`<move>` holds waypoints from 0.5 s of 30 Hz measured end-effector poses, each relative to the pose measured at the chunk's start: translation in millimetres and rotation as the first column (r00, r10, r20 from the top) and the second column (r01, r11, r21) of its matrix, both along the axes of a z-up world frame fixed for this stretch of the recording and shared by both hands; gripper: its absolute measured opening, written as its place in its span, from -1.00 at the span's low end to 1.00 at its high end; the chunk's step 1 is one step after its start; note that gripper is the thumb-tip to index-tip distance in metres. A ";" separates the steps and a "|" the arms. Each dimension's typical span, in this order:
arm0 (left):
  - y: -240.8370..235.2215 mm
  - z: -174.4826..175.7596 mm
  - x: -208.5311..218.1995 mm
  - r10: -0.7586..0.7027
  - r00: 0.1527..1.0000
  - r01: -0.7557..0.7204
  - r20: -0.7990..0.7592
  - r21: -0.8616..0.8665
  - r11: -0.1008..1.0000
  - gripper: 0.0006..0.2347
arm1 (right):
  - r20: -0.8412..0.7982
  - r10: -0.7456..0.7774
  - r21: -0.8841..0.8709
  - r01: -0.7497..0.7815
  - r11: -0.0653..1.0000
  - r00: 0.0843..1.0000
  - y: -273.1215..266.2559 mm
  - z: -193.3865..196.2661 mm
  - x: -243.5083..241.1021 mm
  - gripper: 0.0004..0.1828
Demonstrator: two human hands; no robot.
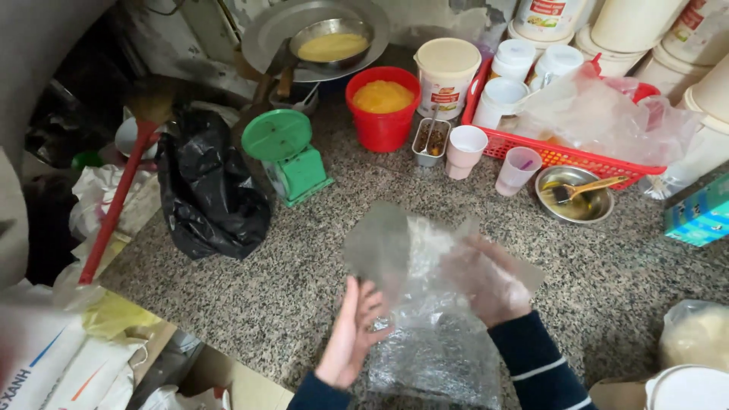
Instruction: The person organizes a cluttered kitchen by picking up a black plastic bag and placing it on a counter, moving a wok and knife to a utensil holder, and arranging a scraper and plastic wrap on the counter. They then retrieve a red lid from a cabinet, place it on a bucket, and store a carton and container in a display refrigerator.
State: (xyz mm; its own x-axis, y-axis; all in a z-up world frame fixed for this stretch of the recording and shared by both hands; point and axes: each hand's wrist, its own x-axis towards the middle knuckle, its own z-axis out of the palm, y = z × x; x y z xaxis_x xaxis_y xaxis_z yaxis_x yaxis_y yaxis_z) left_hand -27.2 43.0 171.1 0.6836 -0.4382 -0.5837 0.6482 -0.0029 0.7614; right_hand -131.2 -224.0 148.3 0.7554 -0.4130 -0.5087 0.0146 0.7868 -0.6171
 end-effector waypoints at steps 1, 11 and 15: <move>-8.7 11.0 -0.4 -0.031 0.970 -0.009 -0.239 -0.162 0.987 -0.06 | 0.051 0.093 0.036 -0.095 0.995 0.994 -3.8 -13.9 -3.6 -0.52; -42.3 -12.5 21.3 0.191 0.962 -0.115 0.194 -0.346 0.931 -0.12 | -0.531 0.307 -0.194 -0.466 0.863 0.790 47.4 29.5 -34.0 0.03; -40.8 1.7 13.5 0.147 0.683 0.037 0.715 -0.235 0.971 -0.26 | -0.342 -0.018 -0.473 -0.156 0.867 0.940 59.5 88.4 -31.8 -0.06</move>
